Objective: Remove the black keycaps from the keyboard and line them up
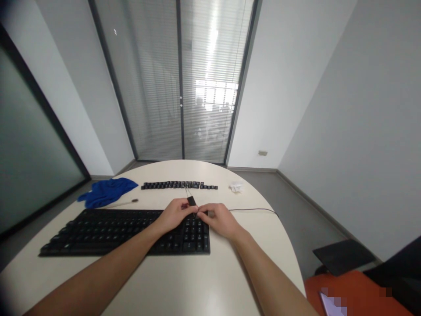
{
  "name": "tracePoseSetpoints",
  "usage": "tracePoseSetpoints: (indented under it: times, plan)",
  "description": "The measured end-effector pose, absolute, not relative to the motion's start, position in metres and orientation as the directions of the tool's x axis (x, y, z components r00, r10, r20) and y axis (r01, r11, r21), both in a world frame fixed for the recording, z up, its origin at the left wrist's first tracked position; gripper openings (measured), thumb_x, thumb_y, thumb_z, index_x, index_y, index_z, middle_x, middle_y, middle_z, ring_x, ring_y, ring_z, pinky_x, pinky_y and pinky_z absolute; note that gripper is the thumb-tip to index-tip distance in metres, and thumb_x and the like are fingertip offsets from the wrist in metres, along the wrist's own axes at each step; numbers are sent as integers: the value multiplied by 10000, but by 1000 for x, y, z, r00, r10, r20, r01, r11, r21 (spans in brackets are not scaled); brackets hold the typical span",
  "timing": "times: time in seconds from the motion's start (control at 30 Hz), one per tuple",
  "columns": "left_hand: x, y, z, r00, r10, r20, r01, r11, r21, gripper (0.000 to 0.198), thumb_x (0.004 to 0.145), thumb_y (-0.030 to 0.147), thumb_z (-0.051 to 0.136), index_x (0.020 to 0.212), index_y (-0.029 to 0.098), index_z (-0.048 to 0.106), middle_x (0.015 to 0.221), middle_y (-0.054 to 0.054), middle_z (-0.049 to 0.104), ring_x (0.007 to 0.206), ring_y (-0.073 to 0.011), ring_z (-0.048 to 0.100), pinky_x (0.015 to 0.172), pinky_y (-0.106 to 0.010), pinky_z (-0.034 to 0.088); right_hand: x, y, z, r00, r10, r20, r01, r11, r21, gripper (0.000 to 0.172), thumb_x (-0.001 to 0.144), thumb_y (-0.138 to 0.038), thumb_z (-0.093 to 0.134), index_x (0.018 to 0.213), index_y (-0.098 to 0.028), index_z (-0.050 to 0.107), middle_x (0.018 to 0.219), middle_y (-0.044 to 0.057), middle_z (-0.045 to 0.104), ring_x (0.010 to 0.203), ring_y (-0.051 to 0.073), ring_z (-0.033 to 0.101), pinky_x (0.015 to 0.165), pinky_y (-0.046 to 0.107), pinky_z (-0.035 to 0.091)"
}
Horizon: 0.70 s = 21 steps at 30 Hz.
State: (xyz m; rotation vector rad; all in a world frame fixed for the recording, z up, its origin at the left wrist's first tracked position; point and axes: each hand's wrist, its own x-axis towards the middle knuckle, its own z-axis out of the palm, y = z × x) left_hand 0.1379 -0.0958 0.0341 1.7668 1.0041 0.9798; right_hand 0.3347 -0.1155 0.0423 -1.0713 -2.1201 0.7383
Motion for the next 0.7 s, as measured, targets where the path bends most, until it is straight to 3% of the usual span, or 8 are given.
tracePoseSetpoints:
  times: [0.2,0.43,0.7]
  plan:
    - [139,-97,32,324,918,226,136,-282,950,296,801,405,650,826,116,706,817,-67,737,771,-208,659,723,-290,494,333,-115,38,-410,852,325,491,507,-708,221,829,-278,667,1031,-197,709,1031,57,734,975,232,663,939,387,479]
    - [139,-99,34,252,924,287,53,-309,950,296,832,406,614,864,123,693,878,-80,739,854,-217,680,824,-306,508,331,-112,31,-326,862,389,452,503,-736,174,841,-223,629,1010,-187,657,965,46,714,934,195,653,895,343,484]
    - [138,-102,36,348,890,294,144,-361,922,263,838,380,619,864,141,727,885,-61,752,839,-212,681,798,-299,515,331,-112,32,-359,846,394,381,519,-765,176,867,-228,602,1035,-193,640,997,49,706,958,191,644,916,347,477]
